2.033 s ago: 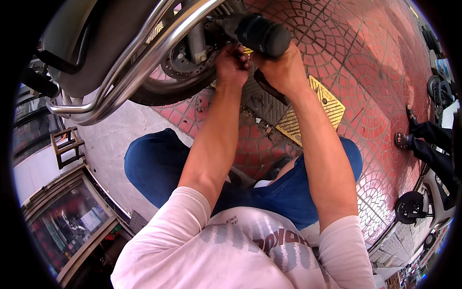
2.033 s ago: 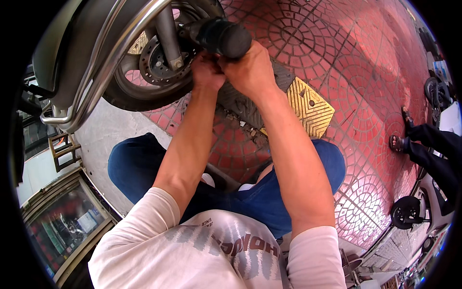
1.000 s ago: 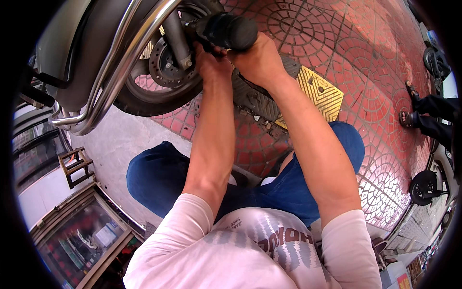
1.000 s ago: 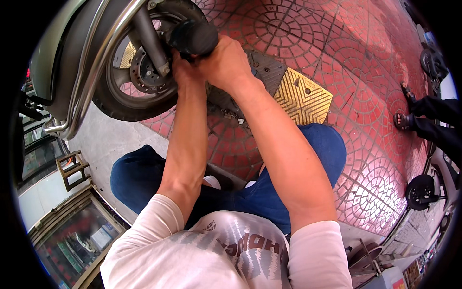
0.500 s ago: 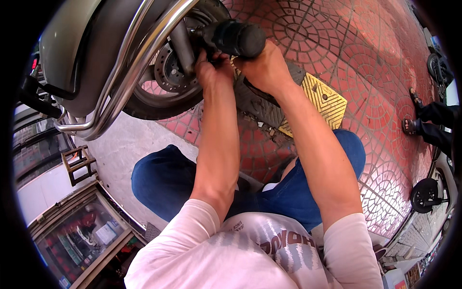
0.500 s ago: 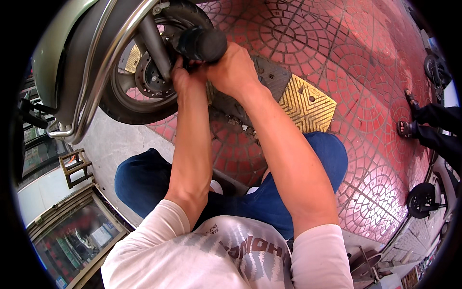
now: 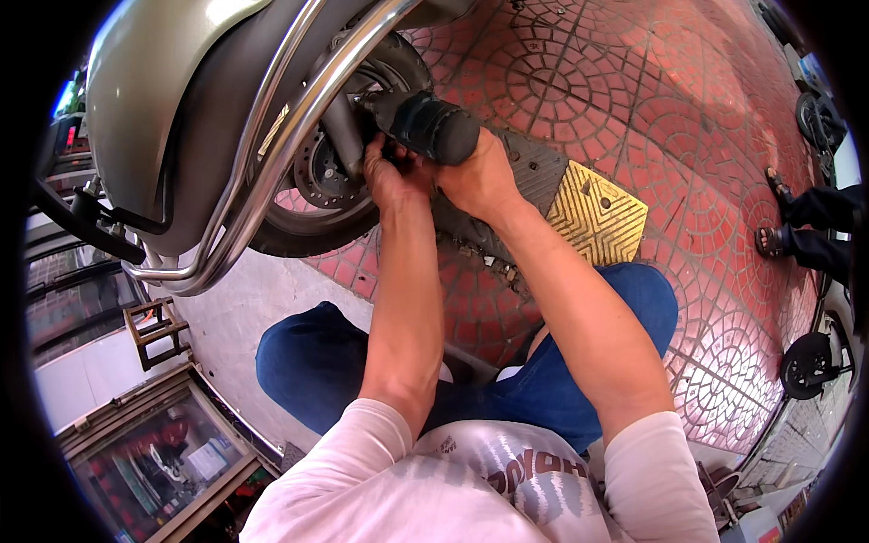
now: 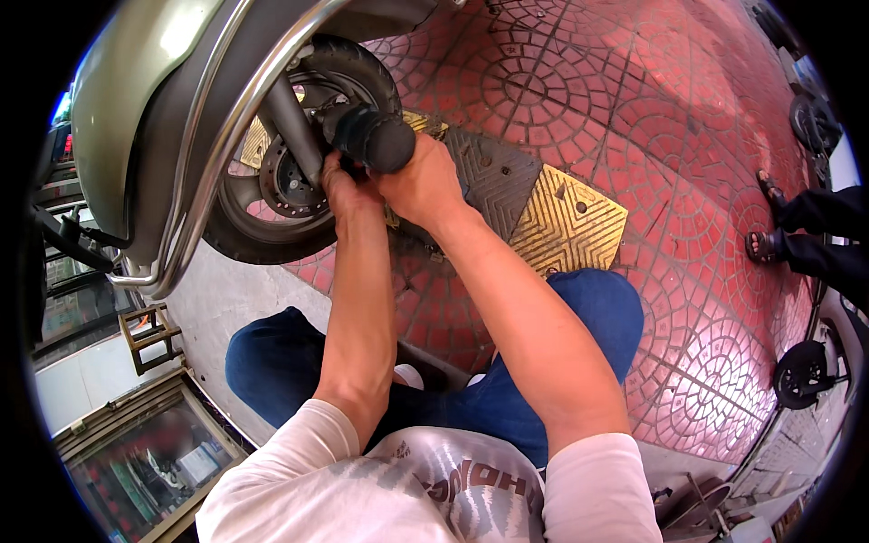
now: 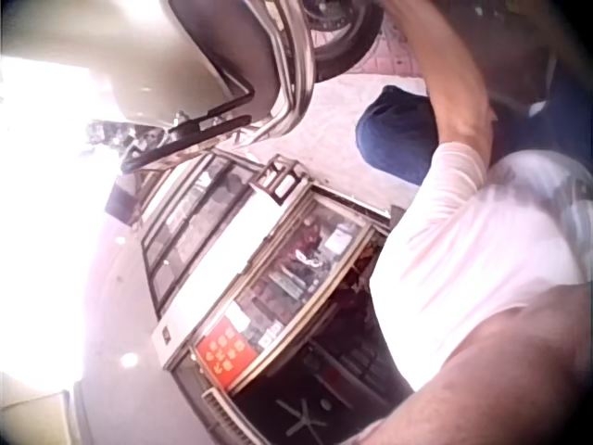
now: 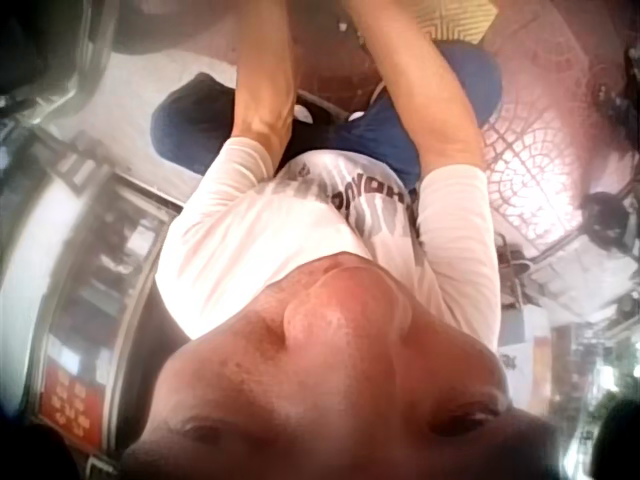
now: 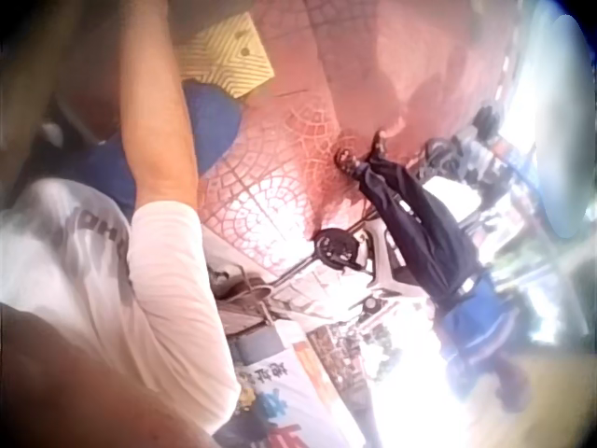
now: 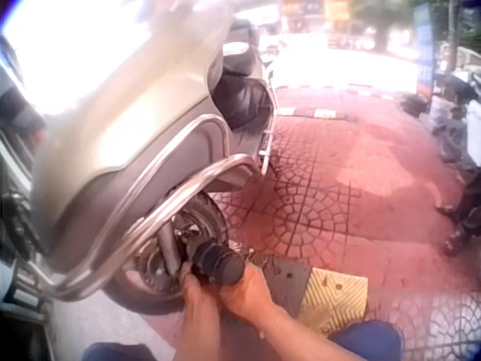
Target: The person removes a brake component from a scooter's front wheel assembly, cleans the part using a spray from a red can, uses a screwdriver to adjust the assembly, and secures it back onto the scooter using a power drill.
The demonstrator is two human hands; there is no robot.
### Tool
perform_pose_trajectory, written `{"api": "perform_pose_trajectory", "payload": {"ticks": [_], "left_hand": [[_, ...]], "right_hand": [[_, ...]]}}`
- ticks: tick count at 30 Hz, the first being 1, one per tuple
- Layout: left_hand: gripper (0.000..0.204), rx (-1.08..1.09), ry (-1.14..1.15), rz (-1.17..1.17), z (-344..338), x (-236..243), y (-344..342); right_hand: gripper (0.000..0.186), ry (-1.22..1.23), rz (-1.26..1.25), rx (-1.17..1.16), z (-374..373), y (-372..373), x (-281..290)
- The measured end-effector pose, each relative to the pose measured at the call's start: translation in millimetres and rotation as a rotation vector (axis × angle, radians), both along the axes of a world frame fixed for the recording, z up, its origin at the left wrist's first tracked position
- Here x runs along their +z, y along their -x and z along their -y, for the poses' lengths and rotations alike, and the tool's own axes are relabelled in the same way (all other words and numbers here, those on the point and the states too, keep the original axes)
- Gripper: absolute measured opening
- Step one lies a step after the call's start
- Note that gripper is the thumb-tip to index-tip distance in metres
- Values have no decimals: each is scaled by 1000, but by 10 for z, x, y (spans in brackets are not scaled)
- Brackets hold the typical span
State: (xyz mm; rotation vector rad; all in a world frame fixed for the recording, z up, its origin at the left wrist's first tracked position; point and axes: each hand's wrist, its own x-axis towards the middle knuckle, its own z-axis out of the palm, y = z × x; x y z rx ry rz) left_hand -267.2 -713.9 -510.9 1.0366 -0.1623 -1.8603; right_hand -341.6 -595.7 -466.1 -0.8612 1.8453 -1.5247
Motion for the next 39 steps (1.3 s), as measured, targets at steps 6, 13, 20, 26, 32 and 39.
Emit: {"api": "perform_pose_trajectory", "payload": {"ticks": [6,13,20,26,32,39], "left_hand": [[26,-35,56,-12,25,-60,-55],[19,-54,109,-59,18,-185,-33],[18,-74,130,-29,-29,-96,-28],[18,-86,108,-31,-21,-86,-31],[17,-67,107,-22,-13,-104,-55],[17,-64,131,-8,-18,-161,-4]], "right_hand": [[32,121,99,55,78,22,-61],[34,123,101,98,205,72,-146],[26,68,28,92,153,4,-80],[19,36,-97,83,151,5,-121],[22,38,7,78,145,27,-44],[24,91,14,78,156,31,-121]]}}
